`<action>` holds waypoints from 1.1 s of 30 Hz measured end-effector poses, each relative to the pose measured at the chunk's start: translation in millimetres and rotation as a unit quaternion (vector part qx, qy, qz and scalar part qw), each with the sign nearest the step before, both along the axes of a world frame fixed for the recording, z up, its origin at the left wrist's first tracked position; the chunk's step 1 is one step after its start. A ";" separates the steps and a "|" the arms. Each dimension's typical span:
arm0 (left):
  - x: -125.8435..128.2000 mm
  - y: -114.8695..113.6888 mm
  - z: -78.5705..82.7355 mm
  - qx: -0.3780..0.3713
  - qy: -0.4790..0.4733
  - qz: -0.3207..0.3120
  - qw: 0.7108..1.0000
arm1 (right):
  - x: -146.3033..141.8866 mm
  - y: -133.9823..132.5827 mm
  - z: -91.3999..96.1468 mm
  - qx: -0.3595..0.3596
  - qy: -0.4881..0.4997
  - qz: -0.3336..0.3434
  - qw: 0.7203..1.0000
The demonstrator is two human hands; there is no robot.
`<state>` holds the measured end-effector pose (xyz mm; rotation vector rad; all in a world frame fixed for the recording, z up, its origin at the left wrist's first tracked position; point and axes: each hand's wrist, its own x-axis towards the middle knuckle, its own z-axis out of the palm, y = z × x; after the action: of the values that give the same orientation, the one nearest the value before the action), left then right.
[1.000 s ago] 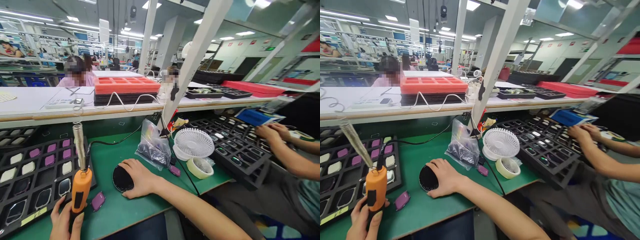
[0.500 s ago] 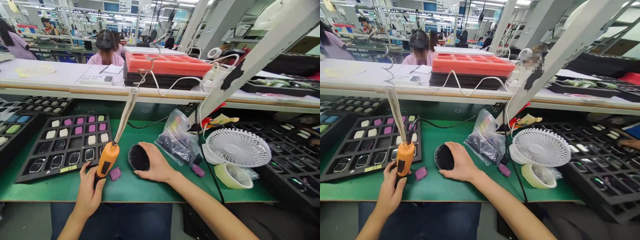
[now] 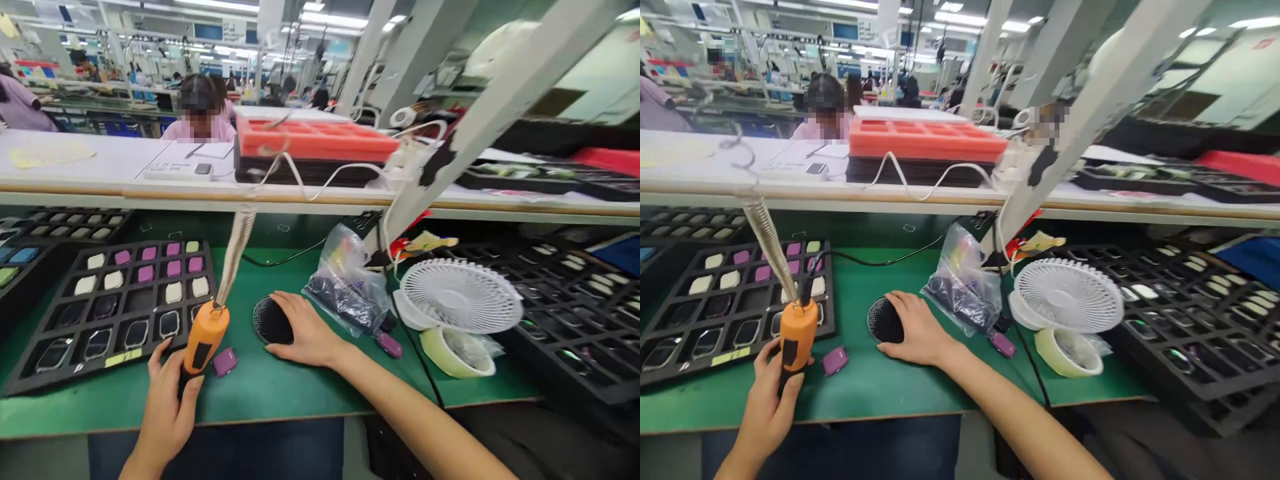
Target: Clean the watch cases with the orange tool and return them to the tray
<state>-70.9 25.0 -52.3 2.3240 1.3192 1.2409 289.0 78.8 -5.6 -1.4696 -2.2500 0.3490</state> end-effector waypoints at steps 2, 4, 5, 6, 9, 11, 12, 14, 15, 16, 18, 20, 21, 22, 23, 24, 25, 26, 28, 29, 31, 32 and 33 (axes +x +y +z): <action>6.0 -0.9 11.8 -0.012 -0.002 -0.003 1.000 | 5.3 6.4 -1.6 -0.006 0.000 0.005 1.000; 8.6 -1.3 16.9 -0.023 0.000 0.000 1.000 | 8.5 12.6 -3.1 -0.005 -0.001 0.002 1.000; 8.9 -1.6 17.8 -0.026 0.000 0.001 1.000 | 9.1 14.7 -3.7 -0.002 -0.001 -0.002 1.000; 8.8 -1.9 18.1 -0.027 -0.002 0.000 1.000 | 8.9 16.0 -4.2 0.002 -0.003 -0.007 1.000; 8.3 -2.5 18.7 -0.028 -0.007 -0.004 1.000 | 4.9 14.3 -5.5 0.016 -0.007 -0.031 0.999; 8.4 -2.5 20.1 -0.030 -0.009 -0.007 0.999 | 0.0 10.2 -6.4 0.020 -0.008 -0.036 0.999; 8.5 -2.5 21.0 -0.032 -0.010 -0.007 0.999 | -2.7 7.8 -6.7 0.020 -0.008 -0.035 0.999; 8.8 -2.5 22.5 -0.035 -0.011 -0.008 0.999 | -7.2 3.2 -6.5 0.014 -0.009 -0.033 0.999; 8.9 -2.6 23.0 -0.036 -0.011 -0.008 0.999 | -8.5 1.4 -5.6 0.011 -0.011 -0.035 0.999; 9.0 -2.6 23.4 -0.037 -0.011 -0.009 0.999 | -8.7 0.1 -3.9 0.005 -0.014 -0.036 0.999; 9.1 -2.7 23.9 -0.038 -0.013 -0.011 0.999 | -5.7 -0.7 1.4 -0.012 -0.022 -0.020 0.999; 9.4 -2.6 24.2 -0.038 -0.017 -0.012 0.999 | 0.4 1.1 8.0 -0.031 -0.030 0.014 0.999; 9.5 -2.6 24.4 -0.038 -0.020 -0.012 0.999 | 3.6 2.5 10.9 -0.038 -0.033 0.031 0.998; 9.8 -2.6 24.6 -0.038 -0.022 -0.013 0.999 | 6.2 4.0 13.0 -0.042 -0.035 0.044 0.998; 9.9 -2.5 24.7 -0.038 -0.023 -0.013 0.999 | 7.7 5.2 14.1 -0.042 -0.036 0.051 0.997; 10.1 -2.5 24.7 -0.039 -0.024 -0.014 0.999 | 8.0 5.9 14.2 -0.040 -0.036 0.052 0.997; 10.2 -2.4 24.6 -0.040 -0.025 -0.014 0.999 | 7.0 6.0 13.4 -0.036 -0.035 0.050 0.997; 10.2 -2.3 24.4 -0.041 -0.024 -0.015 0.999 | 5.1 5.5 12.1 -0.032 -0.034 0.048 0.998; 10.1 -1.9 23.7 -0.042 -0.023 -0.016 0.999 | -0.5 3.1 8.9 -0.024 -0.033 0.039 0.998; 10.0 -1.8 23.3 -0.042 -0.023 -0.017 0.999 | -3.4 1.6 7.7 -0.020 -0.033 0.033 0.999; 9.8 -1.7 22.9 -0.042 -0.023 -0.018 0.999 | -7.9 -1.6 6.3 -0.014 -0.035 0.019 0.999; 9.7 -1.8 22.9 -0.042 -0.023 -0.018 0.999 | -9.3 -3.0 6.0 -0.012 -0.036 0.013 0.999; 9.7 -2.0 23.1 -0.042 -0.023 -0.017 0.999 | -10.2 -4.4 5.9 -0.010 -0.038 0.007 0.999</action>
<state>-61.2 23.0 -29.1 2.2379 1.2848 1.1982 278.7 74.4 0.3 -1.5018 -2.3240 0.3257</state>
